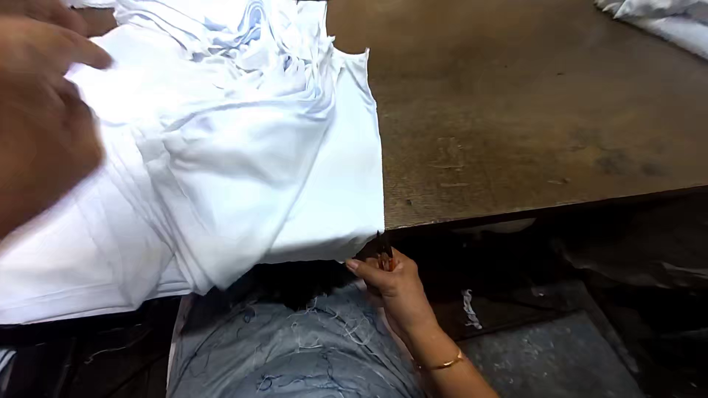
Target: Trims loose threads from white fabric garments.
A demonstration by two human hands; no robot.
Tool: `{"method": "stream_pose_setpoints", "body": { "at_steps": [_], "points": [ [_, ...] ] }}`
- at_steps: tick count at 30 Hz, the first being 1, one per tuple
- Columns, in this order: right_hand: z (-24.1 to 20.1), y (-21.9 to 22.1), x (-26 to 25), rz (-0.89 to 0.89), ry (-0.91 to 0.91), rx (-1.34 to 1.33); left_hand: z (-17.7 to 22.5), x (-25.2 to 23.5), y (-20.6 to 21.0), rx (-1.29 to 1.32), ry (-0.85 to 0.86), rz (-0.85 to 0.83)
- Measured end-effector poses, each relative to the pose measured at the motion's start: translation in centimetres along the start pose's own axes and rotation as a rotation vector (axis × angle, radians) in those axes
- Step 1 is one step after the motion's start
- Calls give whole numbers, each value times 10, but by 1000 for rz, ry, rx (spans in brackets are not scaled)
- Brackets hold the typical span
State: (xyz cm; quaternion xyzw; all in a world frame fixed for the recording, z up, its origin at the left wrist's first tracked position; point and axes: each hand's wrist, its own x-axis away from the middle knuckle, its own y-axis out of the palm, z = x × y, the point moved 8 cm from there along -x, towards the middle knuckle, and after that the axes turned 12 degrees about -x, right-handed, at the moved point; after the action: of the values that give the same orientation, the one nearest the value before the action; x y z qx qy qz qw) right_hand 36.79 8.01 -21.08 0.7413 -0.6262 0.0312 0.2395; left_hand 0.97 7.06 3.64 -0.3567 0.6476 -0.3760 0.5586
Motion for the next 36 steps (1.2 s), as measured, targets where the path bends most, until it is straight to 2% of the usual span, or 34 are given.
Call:
{"method": "stream_pose_setpoints", "body": {
  "at_steps": [2, 4, 7, 9, 11, 13, 14, 16, 19, 23, 27, 29, 34, 36],
  "points": [
    [10, 6, -3, 1, 36, -106, 94, 24, -17, 13, 102, 12],
    [12, 12, 0, -19, 53, -176, 162, 57, 1, 217, 136, -55],
    [1, 15, 15, -51, 8, -171, 211, 94, 57, 529, 89, -232],
    [-12, 17, 29, -82, -42, -157, 223, 101, 74, 621, 31, -205],
    [-28, 24, 40, -154, -121, -182, 225, 100, 74, 711, -17, -97],
    [-42, 36, 44, -267, -216, -191, 215, 96, 66, 855, -103, 55],
    [-47, 43, 44, -328, -260, -179, 207, 95, 63, 936, -163, 79],
    [-57, 56, 47, -405, -339, -96, 190, 96, 65, 1141, -340, 25],
    [-68, 77, 56, -411, -494, 123, 173, 107, 75, 1396, -540, -85],
    [-72, 93, 68, -332, -718, 386, 167, 120, 77, 1450, -563, -99],
    [-82, 100, 86, -329, -990, 636, 161, 119, 58, 1177, -470, 31],
    [-85, 98, 92, -329, -1055, 696, 155, 121, 51, 1053, -457, 100],
    [-78, 99, 105, -371, -1155, 838, 160, 128, 58, 1180, -481, 71],
    [-75, 103, 109, -384, -1199, 886, 165, 130, 69, 1342, -565, 8]
  ]
}}
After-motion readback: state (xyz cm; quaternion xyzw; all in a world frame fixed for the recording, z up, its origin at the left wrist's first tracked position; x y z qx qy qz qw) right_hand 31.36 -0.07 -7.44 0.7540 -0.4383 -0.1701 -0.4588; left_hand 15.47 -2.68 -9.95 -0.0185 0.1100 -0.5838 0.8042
